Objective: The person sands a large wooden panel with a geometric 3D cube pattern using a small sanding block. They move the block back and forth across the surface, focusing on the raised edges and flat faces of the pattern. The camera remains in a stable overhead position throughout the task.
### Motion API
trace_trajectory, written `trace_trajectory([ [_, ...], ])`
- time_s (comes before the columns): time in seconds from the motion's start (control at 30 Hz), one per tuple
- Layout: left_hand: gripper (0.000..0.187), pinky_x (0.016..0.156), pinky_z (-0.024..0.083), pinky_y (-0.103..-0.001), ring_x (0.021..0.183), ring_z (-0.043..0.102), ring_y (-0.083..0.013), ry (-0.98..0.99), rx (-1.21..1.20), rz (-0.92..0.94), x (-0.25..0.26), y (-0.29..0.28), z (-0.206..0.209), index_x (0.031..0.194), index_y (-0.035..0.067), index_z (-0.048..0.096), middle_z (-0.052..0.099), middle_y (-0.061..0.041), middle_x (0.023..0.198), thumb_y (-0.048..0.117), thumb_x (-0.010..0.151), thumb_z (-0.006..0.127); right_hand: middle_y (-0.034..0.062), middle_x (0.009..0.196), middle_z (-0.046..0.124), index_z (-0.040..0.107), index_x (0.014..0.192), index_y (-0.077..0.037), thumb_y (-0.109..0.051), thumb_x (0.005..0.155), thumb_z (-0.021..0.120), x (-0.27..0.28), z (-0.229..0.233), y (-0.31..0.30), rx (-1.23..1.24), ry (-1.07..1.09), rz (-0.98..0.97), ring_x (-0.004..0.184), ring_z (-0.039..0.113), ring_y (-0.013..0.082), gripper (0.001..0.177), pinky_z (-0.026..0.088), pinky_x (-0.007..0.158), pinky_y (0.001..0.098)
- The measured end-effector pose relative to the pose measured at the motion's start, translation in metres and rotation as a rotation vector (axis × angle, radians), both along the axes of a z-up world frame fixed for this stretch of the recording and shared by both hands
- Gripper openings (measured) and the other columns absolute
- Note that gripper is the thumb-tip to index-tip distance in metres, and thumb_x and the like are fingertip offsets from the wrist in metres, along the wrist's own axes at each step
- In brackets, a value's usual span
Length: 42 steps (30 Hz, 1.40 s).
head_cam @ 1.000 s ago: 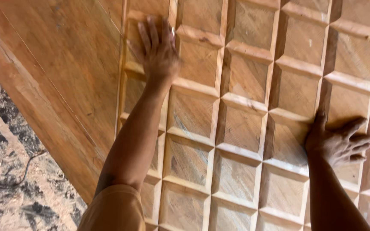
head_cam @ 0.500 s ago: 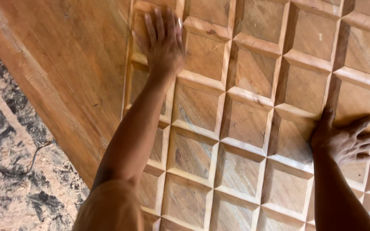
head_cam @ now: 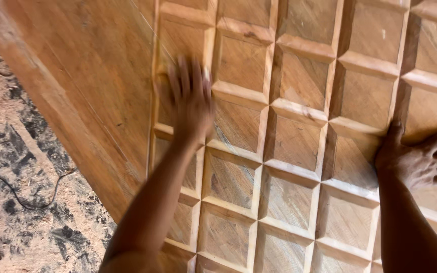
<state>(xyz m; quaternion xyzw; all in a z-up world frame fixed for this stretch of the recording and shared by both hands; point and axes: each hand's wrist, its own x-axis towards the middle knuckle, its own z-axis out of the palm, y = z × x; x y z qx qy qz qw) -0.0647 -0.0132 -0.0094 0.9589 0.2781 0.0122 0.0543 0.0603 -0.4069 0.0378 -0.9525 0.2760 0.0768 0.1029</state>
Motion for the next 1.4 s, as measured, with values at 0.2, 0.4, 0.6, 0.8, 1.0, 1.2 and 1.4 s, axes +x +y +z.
trace_trajectory([
  [0.2, 0.061, 0.120, -0.006, -0.069, 0.158, 0.005, -0.0426, -0.006, -0.058, 0.063, -0.046, -0.030, 0.017, 0.166, 0.017, 0.018, 0.008, -0.021, 0.172, 0.039, 0.110, 0.026, 0.0299, 0.175, -0.003, 0.005, 0.172, -0.019, -0.087, 0.093, 0.049, 0.005, 0.001, -0.002, 0.014, 0.019, 0.013, 0.163, -0.004, 0.0428, 0.113, -0.002, 0.131, 0.0634],
  [0.4, 0.064, 0.122, -0.003, -0.065, 0.157, 0.006, -0.0425, 0.038, -0.051, 0.105, -0.007, -0.016, 0.009, 0.165, 0.015, 0.018, 0.008, -0.020, 0.171, 0.041, 0.108, 0.031, 0.0287, 0.176, -0.007, 0.000, 0.173, -0.022, -0.088, 0.092, 0.046, 0.001, -0.001, -0.002, 0.019, 0.027, -0.004, 0.165, -0.006, 0.0428, 0.114, -0.005, 0.132, 0.0629],
  [0.6, 0.057, 0.123, 0.002, -0.062, 0.154, 0.018, -0.0373, -0.170, -0.109, 0.000, -0.021, -0.011, -0.009, 0.155, 0.011, 0.039, 0.030, -0.014, 0.164, 0.032, 0.102, 0.045, 0.0314, 0.173, -0.010, -0.001, 0.171, -0.025, -0.084, 0.096, 0.036, -0.011, 0.009, -0.004, 0.032, 0.041, 0.083, 0.163, -0.009, 0.0456, 0.102, -0.007, 0.127, 0.0694],
  [0.8, 0.015, 0.094, 0.055, -0.048, 0.112, 0.068, -0.0384, -0.578, -0.356, 0.038, -0.108, -0.053, -0.003, 0.112, 0.006, 0.067, 0.071, -0.020, 0.116, 0.014, 0.103, 0.058, 0.0290, 0.176, 0.008, 0.008, 0.170, -0.023, -0.076, 0.100, 0.037, -0.102, -0.022, -0.058, 0.015, -0.169, 0.727, 0.161, 0.004, 0.0523, 0.093, 0.003, 0.126, 0.0715],
  [1.0, 0.039, 0.113, 0.041, -0.056, 0.129, 0.053, -0.0501, -0.607, -0.273, -0.071, -0.212, -0.184, 0.022, 0.137, -0.009, 0.054, 0.057, -0.033, 0.140, 0.016, 0.108, 0.044, 0.0283, 0.168, 0.021, 0.026, 0.165, -0.019, -0.066, 0.095, 0.047, -0.284, -0.002, -0.082, 0.111, -0.322, 0.863, 0.151, 0.016, 0.0548, 0.087, 0.015, 0.121, 0.0709],
  [1.2, 0.033, 0.117, 0.039, -0.057, 0.136, 0.049, -0.0503, -0.510, -0.243, 0.024, -0.223, -0.209, 0.020, 0.132, -0.005, 0.053, 0.052, -0.031, 0.145, 0.017, 0.108, 0.045, 0.0258, 0.165, 0.021, 0.033, 0.159, -0.024, -0.057, 0.094, 0.048, -0.340, 0.000, -0.096, 0.083, -0.118, 0.770, 0.152, 0.013, 0.0503, 0.075, 0.005, 0.119, 0.0685],
  [1.4, 0.026, 0.116, 0.039, -0.058, 0.138, 0.046, -0.0478, -0.524, -0.216, 0.002, -0.218, -0.214, 0.028, 0.120, -0.002, 0.056, 0.051, -0.028, 0.145, 0.017, 0.104, 0.054, 0.0259, 0.165, 0.024, 0.036, 0.159, -0.025, -0.054, 0.095, 0.047, -0.338, 0.005, -0.090, 0.076, -0.128, 0.742, 0.152, 0.013, 0.0516, 0.072, 0.008, 0.117, 0.0708],
])
